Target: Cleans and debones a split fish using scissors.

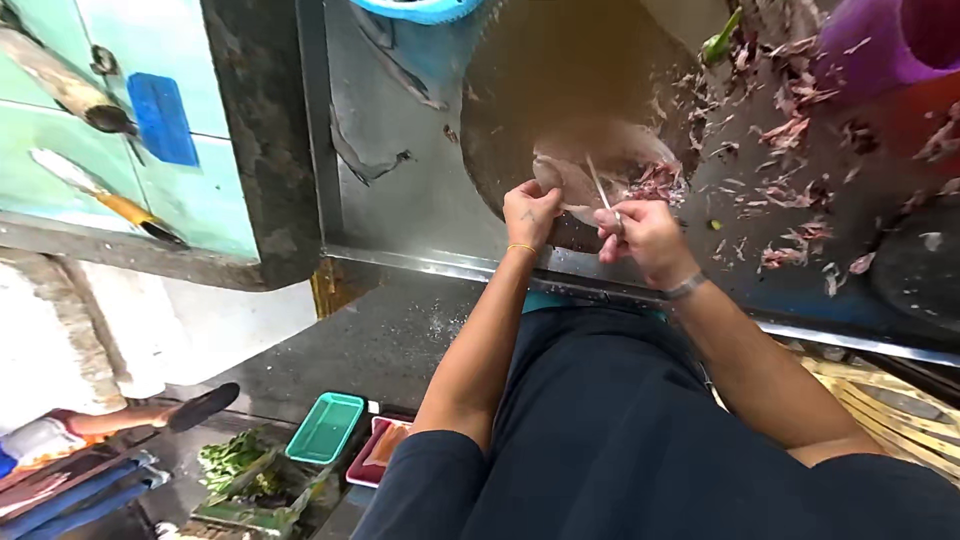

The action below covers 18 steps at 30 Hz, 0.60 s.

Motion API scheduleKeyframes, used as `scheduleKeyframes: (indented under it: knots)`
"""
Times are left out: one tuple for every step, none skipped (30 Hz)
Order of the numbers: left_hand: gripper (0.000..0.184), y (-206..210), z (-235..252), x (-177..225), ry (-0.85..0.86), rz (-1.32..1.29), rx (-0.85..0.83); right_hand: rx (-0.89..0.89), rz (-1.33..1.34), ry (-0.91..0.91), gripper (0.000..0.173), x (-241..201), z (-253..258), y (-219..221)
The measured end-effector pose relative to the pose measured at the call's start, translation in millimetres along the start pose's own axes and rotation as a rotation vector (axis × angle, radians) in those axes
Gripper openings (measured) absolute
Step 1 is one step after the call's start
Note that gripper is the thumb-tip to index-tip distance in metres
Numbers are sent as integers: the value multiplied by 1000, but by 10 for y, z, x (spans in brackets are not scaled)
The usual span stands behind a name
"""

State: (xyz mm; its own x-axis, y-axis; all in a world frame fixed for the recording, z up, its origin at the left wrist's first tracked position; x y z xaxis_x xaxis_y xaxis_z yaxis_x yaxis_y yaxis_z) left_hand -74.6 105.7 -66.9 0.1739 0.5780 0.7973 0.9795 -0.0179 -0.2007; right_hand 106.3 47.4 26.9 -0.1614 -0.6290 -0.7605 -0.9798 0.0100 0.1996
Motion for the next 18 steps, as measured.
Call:
scheduleKeyframes:
  knots:
    - [20, 3, -2, -5, -2, -13, 1, -41, 62, -57, 26, -126, -47, -55]
    - [21, 7, -12, -6, -3, -33, 0, -82, 193, -28, 35, -150, -54, -99]
    - [22, 21, -61, -26, -10, -53, -5, -93, 282, 57, 51, -77, -51, -124]
    - [22, 46, -133, -51, -12, -69, -7, -77, 310, 145, 63, 33, -54, -133]
    - [21, 64, -162, -40, 0, -74, -5, -100, 310, 194, 70, 120, -30, -76]
    - [21, 65, -131, 9, 22, -79, 2, -184, 313, 224, 75, 188, 30, 56]
    - [20, 58, -114, 33, 37, -82, 7, -271, 329, 270, 77, 296, 74, 205]
    - [19, 55, -135, 15, 33, -78, 11, -286, 349, 336, 73, 441, 95, 295]
    - [17, 58, -157, -22, 15, -76, 20, -221, 360, 384, 65, 556, 117, 295]
    - [15, 64, -152, -34, -12, -79, 30, -117, 347, 388, 55, 575, 146, 224]
    - [15, 69, -106, -3, -28, -88, 39, -29, 302, 344, 49, 499, 185, 141]
    - [14, 74, -55, 37, -32, -85, 42, 24, 236, 280, 46, 392, 198, 80]
    - [15, 73, -44, 31, -42, -74, 45, 54, 174, 215, 43, 312, 158, 35]
    - [15, 69, -68, -14, -58, -64, 49, 66, 128, 152, 40, 248, 82, -1]
    - [15, 66, -77, -41, -63, -68, 56, 54, 110, 97, 39, 162, 24, -21]
    - [16, 64, -54, -28, -56, -86, 58, 13, 121, 74, 41, 78, 17, -11]
    - [18, 61, -37, -10, -45, -106, 52, -48, 154, 103, 47, 64, 37, 30]
    - [19, 59, -61, -20, -37, -123, 41, -118, 207, 192, 54, 153, 48, 94]
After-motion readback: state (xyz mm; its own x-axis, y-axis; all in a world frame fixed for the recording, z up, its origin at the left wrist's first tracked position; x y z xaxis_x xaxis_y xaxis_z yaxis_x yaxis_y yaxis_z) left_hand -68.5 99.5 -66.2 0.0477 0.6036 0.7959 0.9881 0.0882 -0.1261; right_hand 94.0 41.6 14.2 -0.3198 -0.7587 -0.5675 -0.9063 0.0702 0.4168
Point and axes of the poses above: each hand's wrist, its own z-axis towards the middle knuckle, its own y-axis out of the palm, x = y × z, the point moved 10 cm from there along z, towards the middle knuckle
